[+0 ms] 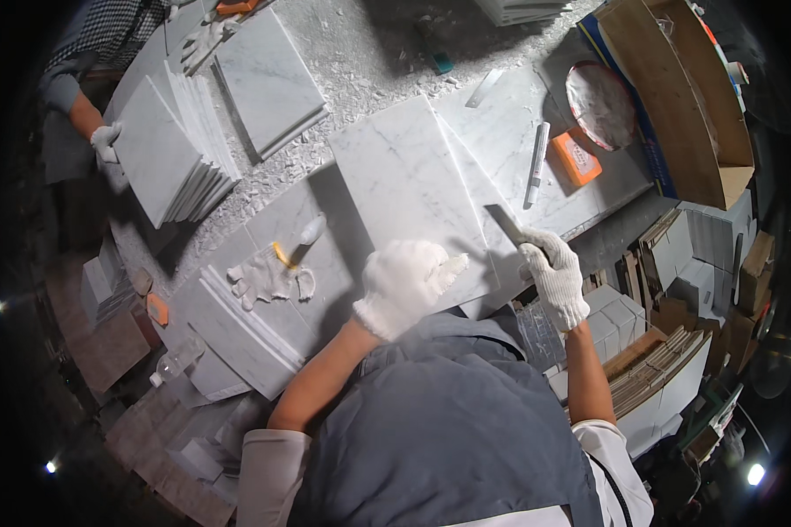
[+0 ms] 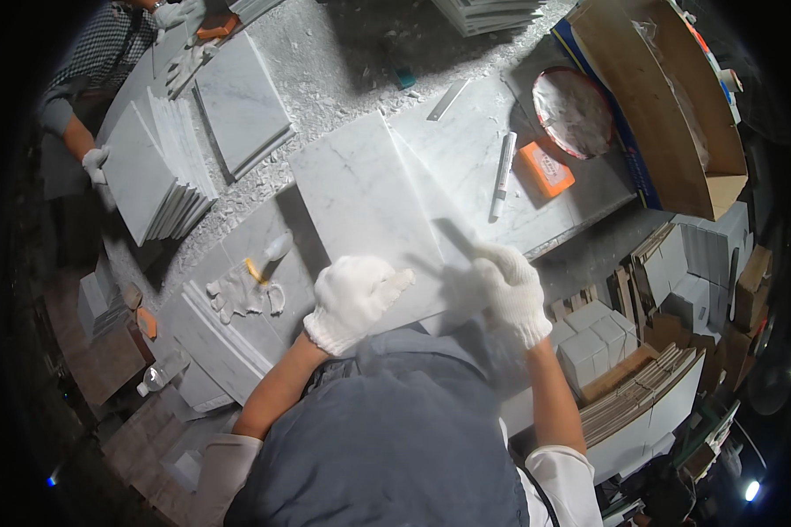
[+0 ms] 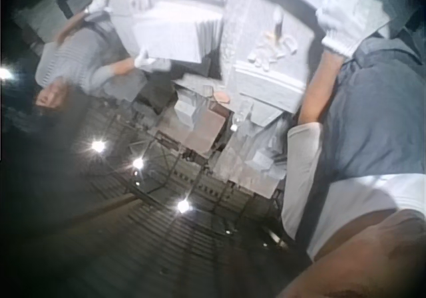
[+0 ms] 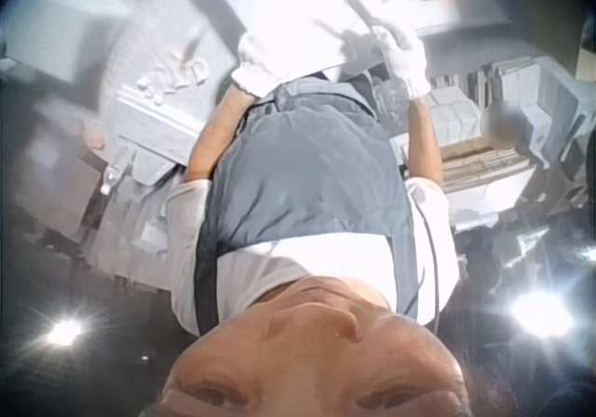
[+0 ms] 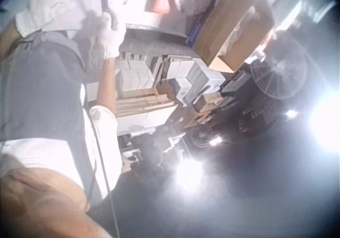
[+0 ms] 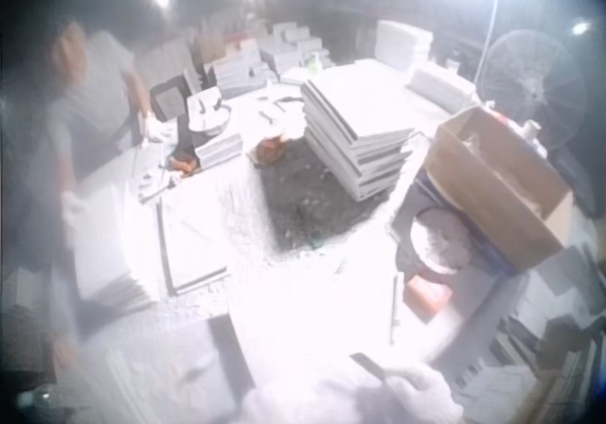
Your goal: The person repeatedly picks up white stone tiles, wipes their surfaces with gloved hands, and uses a metal scraper to remove residue from edges and faces. The person stacks finished tiles on the workbench and continues the cycle with new tiles.
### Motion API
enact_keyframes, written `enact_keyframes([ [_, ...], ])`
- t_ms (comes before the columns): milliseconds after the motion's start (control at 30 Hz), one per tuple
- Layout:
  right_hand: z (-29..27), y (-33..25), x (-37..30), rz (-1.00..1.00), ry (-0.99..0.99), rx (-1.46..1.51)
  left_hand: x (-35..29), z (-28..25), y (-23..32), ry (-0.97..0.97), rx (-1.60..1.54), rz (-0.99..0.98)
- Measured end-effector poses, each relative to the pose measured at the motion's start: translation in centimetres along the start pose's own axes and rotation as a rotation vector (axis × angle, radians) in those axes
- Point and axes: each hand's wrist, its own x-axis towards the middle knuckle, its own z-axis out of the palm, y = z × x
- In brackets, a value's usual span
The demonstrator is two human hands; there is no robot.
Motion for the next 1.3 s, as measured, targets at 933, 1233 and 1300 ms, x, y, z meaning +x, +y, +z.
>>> enact_keyframes([
  [933, 7.6, -6.6, 16.4, -0.631, -0.253, -0.623, 1.9, 3.9, -4.3, 0.302, 0.256, 0.374],
  [1233, 7.6, -5.9, 16.9, -0.647, -0.234, -0.533, 1.9, 4.1, -4.3, 0.343, 0.249, 0.384],
  [1300, 6.6, -5.5, 16.1, -0.618, -0.379, -0.469, 1.8, 4.2, -4.4, 0.357, 0.229, 0.385],
])
